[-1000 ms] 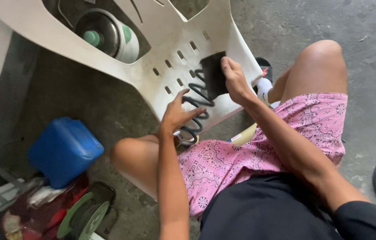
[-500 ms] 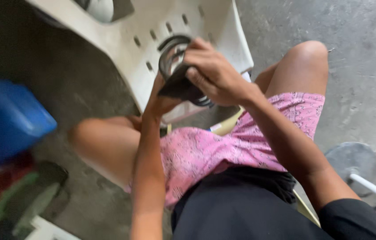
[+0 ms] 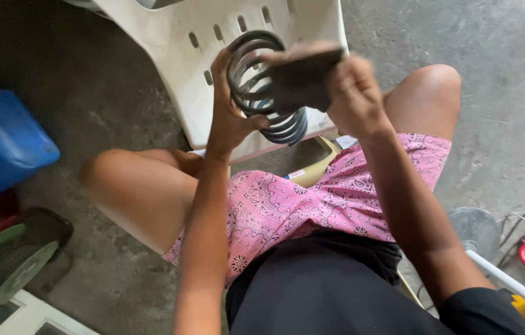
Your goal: The person reclines on a plastic chair with their legs raised and works on their lap, holding a metal coil spring and rubbing its coils with a black abrasive block. They rotate the spring and reposition the block to work different sections of the coils, then hold the spring up and continue rubbing it by hand.
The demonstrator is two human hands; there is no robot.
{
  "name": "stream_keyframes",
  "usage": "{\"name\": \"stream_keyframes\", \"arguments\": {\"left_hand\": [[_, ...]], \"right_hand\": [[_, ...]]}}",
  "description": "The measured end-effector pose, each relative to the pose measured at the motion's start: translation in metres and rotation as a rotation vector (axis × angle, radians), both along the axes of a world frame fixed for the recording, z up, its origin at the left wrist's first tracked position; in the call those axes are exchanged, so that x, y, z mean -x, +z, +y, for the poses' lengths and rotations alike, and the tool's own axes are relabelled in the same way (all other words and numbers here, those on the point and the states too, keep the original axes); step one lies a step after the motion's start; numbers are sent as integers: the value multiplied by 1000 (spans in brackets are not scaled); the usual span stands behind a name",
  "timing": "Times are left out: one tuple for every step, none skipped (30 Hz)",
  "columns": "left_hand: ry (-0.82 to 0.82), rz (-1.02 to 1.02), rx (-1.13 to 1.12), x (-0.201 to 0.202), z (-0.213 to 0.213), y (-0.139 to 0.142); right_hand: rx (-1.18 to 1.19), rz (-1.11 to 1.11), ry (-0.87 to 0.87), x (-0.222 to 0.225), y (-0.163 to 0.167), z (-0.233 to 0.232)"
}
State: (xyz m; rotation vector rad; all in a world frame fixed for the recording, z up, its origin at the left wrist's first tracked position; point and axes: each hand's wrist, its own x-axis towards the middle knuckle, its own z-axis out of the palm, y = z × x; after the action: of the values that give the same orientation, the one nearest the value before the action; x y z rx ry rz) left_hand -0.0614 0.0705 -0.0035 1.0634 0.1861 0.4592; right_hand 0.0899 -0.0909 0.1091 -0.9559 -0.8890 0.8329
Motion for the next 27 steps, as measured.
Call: {"name": "stream_keyframes", "arguments": {"left_hand": [[-4,-44,-115,-3,0,0],[3,-44,-242,-5,1,-1],[16,-46,-367,-9,1,-1],[43,-6,-508,-12,1,-1],[77,32,-651,-16,1,-2],[16,9,-497,-20,1,-3],[-51,-12,-338,-24,1,-4],[-126,-34,-175,-28,2,-5],[-81,-42,-184,-31,3,-6],[-28,-49,-194,-35,6,-7],[30,-53,-206,-38,8,-8],[21,-61,-198,-41,11,-9],[11,-69,-190,-43,14,-10],[4,-80,-185,-45,15,-10],[-16,-91,-128,-47,16,-9],[-39,-103,-71,-48,15,-8],[-66,-117,-16,-50,12,-7],[12,-52,-150,-52,9,-4],[89,19,-283,-53,5,-2],[164,98,-412,-54,1,2],[166,88,-426,-55,-2,6],[160,78,-436,-56,-5,10],[148,69,-442,-57,-7,14],[148,54,-491,-57,-9,19],[147,34,-542,-57,-11,23],[147,4,-598,-56,-13,27],[140,-25,-636,-56,-15,31]], "right_hand": [[-25,161,-57,1,-5,-5],[-42,259,-98,0,-9,-11],[-64,355,-141,-1,-14,-15],[-79,385,-165,-2,-16,-20],[-54,365,-178,-6,-18,-23],[-29,346,-190,-9,-17,-27],[42,288,-203,-13,-15,-29],[97,231,-224,-16,-11,-32],[152,175,-243,-19,-6,-35],[188,118,-254,-21,1,-39],[222,62,-260,-24,8,-43],[257,4,-268,-25,13,-48],[292,-56,-277,-26,18,-55],[294,-26,-294,-25,19,-62],[296,4,-312,-25,19,-71],[269,126,-344,-21,14,-80],[239,248,-378,-17,7,-91],[237,356,-344,-11,-3,-103],[237,466,-309,-5,-13,-115],[164,636,-289,3,-24,-128],[92,811,-274,12,-37,-140],[195,741,-321,21,-49,-151],[300,670,-372,31,-61,-160],[324,666,-385,39,-72,-167],[343,660,-399,47,-84,-170],[355,649,-413,53,-93,-171],[426,625,-437,57,-101,-170]]}}
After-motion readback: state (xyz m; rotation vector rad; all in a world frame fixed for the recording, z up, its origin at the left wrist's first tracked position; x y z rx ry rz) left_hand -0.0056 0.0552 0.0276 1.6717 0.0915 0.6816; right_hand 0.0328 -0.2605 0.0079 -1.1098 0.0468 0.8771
